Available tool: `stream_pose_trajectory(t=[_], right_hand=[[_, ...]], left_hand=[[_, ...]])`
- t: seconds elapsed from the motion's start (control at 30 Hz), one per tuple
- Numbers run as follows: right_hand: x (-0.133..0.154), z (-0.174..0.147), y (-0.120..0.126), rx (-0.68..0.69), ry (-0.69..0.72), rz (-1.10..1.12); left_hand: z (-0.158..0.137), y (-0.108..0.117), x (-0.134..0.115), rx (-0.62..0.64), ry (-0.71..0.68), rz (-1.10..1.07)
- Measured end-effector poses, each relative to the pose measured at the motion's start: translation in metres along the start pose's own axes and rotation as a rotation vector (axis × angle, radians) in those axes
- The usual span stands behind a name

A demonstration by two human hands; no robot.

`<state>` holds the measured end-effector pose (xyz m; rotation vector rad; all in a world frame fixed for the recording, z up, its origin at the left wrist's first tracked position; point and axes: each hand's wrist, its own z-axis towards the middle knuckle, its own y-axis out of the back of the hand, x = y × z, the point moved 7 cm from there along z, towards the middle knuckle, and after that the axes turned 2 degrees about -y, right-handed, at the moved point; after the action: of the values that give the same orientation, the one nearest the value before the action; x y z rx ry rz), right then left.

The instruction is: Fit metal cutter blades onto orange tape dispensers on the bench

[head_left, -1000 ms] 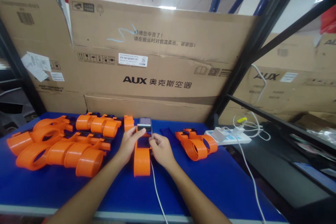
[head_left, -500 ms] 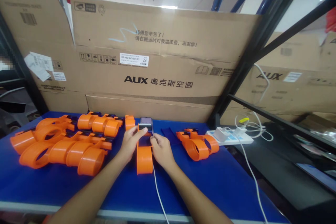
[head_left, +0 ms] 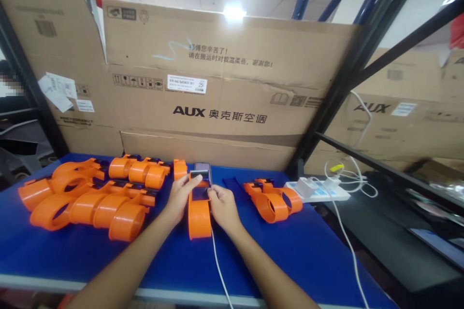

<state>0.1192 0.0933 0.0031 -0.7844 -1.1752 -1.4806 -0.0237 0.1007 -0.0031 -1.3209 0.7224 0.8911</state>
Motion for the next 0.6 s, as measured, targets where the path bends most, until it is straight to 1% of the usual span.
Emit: stream_pose_trajectory(t=[0.1, 0.2, 0.23, 0.33, 0.4, 0.47, 0.5, 0.53, 0.6], right_hand=[[-0.003, 0.004, -0.001, 0.032, -0.007, 0.069], [-0.004, 0.008, -0.003, 0.1, -0.004, 0.123], [-0.004, 0.008, -0.004, 0.124, -0.004, 0.133], [-0.006, 0.008, -0.009, 0.186, -0.022, 0.154], [-0.008, 0.005, -0.014, 0.247, -0.044, 0.191], [-0.008, 0.004, -0.016, 0.295, -0.058, 0.212], [-0.008, 0.005, -0.012, 0.281, -0.059, 0.195], [-0.009, 0.007, -0.004, 0.229, -0.053, 0.146], [-0.007, 0.012, 0.021, 0.042, -0.011, -0.035]], left_hand=[[0.001, 0.0, 0.005, -0.001, 0.067, -0.088], [0.0, -0.001, 0.011, -0.008, 0.159, -0.173], [-0.001, -0.003, 0.013, 0.007, 0.199, -0.205], [-0.005, -0.015, 0.014, 0.112, 0.327, -0.286], [-0.007, -0.019, 0.01, 0.141, 0.351, -0.297], [-0.006, -0.017, 0.003, 0.096, 0.319, -0.3], [-0.005, -0.014, 0.0, 0.057, 0.294, -0.305], [-0.005, -0.011, -0.002, 0.015, 0.27, -0.312], [-0.005, -0.004, -0.005, -0.067, 0.228, -0.318]])
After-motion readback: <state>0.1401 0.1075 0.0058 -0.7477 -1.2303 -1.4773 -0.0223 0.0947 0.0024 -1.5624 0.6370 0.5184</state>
